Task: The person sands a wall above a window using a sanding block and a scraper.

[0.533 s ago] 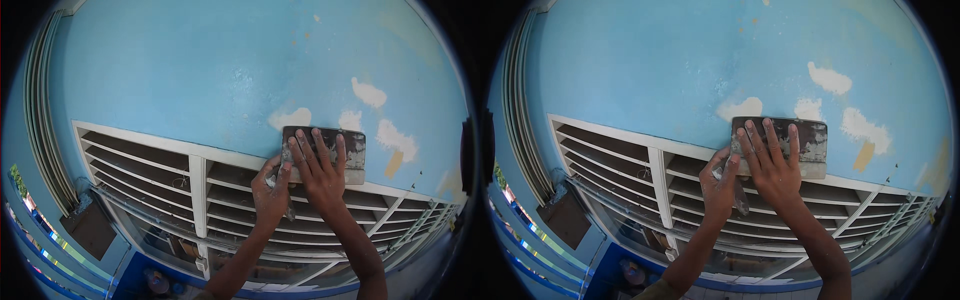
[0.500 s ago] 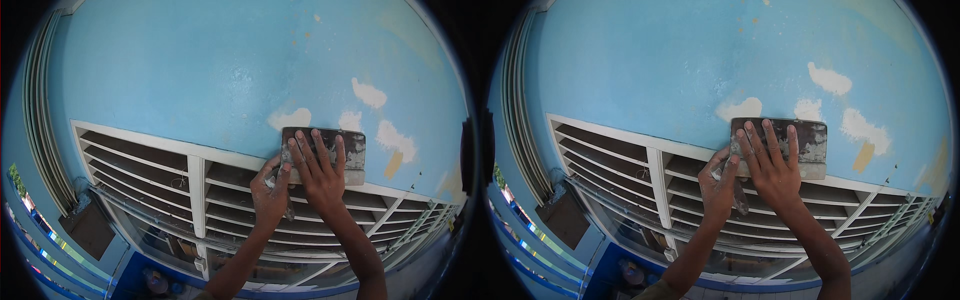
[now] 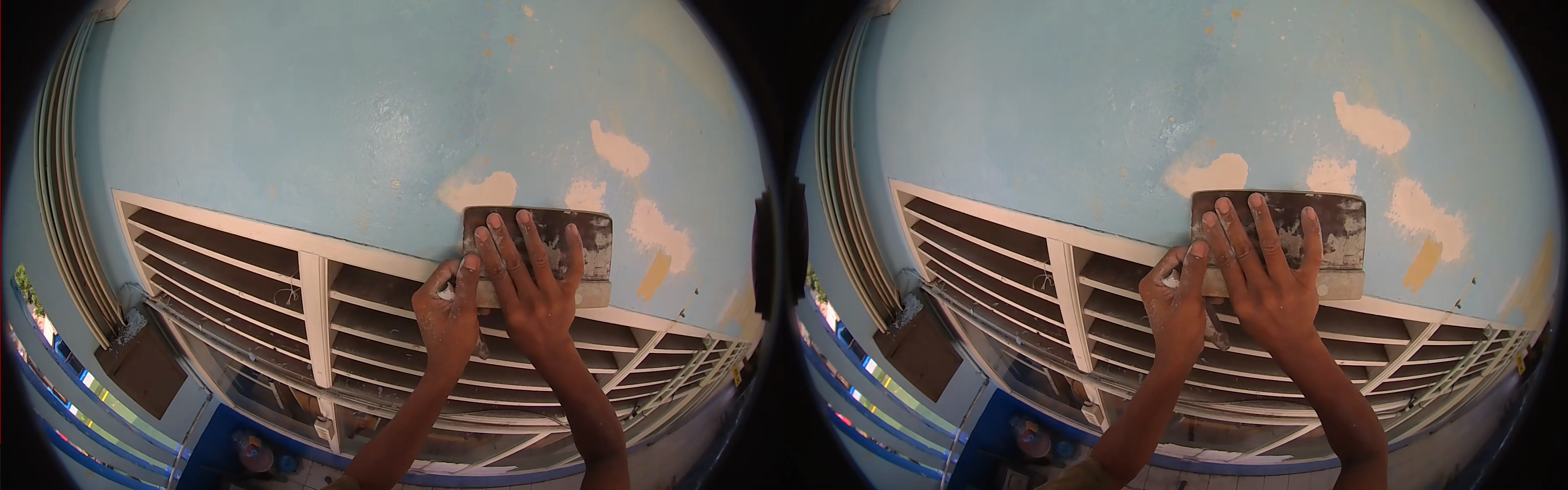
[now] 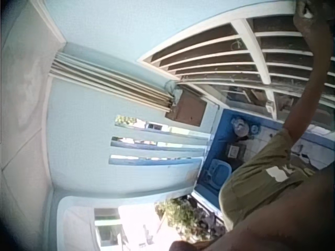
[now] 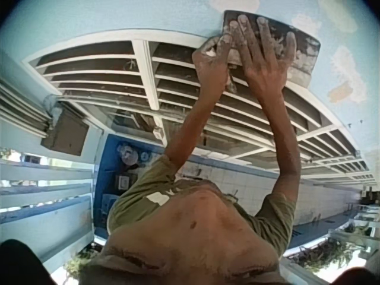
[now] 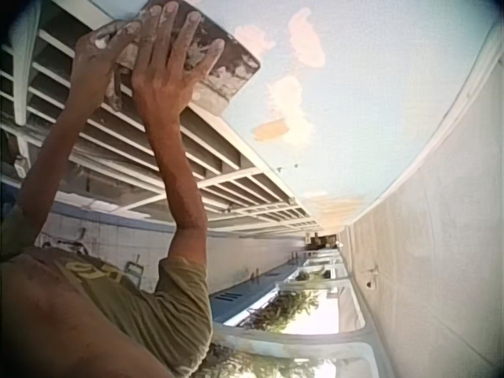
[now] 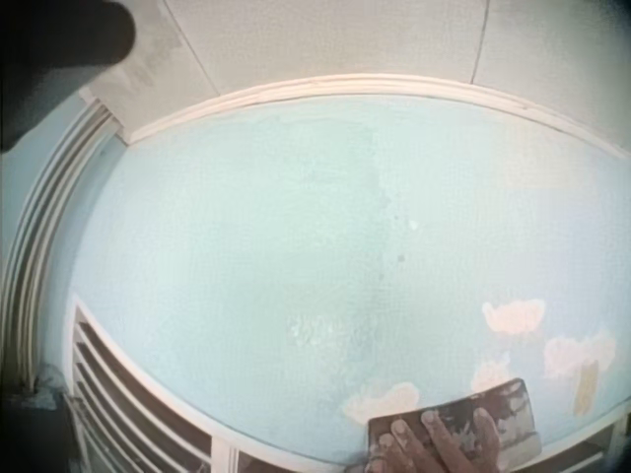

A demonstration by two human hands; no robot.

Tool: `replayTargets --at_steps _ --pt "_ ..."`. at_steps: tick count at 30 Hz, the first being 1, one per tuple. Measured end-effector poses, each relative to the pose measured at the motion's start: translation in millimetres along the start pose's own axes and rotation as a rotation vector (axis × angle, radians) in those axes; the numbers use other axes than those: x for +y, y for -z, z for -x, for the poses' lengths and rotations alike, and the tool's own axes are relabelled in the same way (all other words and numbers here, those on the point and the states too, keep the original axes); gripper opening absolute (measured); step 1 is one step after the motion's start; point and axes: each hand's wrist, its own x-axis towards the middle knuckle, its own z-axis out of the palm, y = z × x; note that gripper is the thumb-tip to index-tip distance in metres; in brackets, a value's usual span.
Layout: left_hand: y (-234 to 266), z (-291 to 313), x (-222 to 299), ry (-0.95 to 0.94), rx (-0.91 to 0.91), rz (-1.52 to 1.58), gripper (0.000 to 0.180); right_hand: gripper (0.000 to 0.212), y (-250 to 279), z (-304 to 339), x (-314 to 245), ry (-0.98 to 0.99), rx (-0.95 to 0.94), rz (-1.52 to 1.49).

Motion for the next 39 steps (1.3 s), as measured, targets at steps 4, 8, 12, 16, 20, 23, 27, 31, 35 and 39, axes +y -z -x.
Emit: replayTargets --at_steps 4,8,12,16,20,23,27,31,35,39 --pt "-2.2 -2.6 3.5 0.005 -0.023 0.051 0.035 0.043 -1.1 -5.2 1.5 -0.006 0.016 -0.014" --pt "-3.6 -1.9 6.0 0.019 -0.023 0.031 0.036 0.041 -0.1 -4.4 0.6 -0.024 0.011 -0.032" --pt "-5.0 1.0 11.8 0.048 0.039 0.049 0.032 0.040 -0.5 -3.4 0.1 -0.029 0.024 -0.061" --pt "-5.4 -0.3 10.7 0.029 -0.002 0.074 0.030 0.040 3.2 -6.4 4.8 -0.003 0.022 -0.013" --pt "-2.8 4.5 9.7 0.027 0.031 0.047 0.029 0.039 2.7 -4.9 1.8 -0.023 0.005 -0.048" --pt "-6.4 -2.0 15.0 0.031 0.014 0.093 0.029 0.038 6.0 -10.2 1.4 -0.018 0.003 -0.040" --pt "-6.3 5.9 16.5 0.053 0.023 0.119 0.029 0.037 8.2 -4.0 2.6 -0.004 -0.006 -0.059" --pt "-9.5 3.0 15.1 0.068 0.112 0.119 0.030 0.037 8.0 -10.9 -0.4 -0.032 0.014 -0.057" --pt "-3.8 4.4 11.6 0.037 0.052 0.039 0.030 0.037 10.0 -9.0 2.5 -0.006 -0.001 -0.047" --pt "-3.8 -1.9 15.4 0.050 0.023 0.136 0.029 0.036 7.9 -14.9 1.2 -0.007 0.020 -0.032"
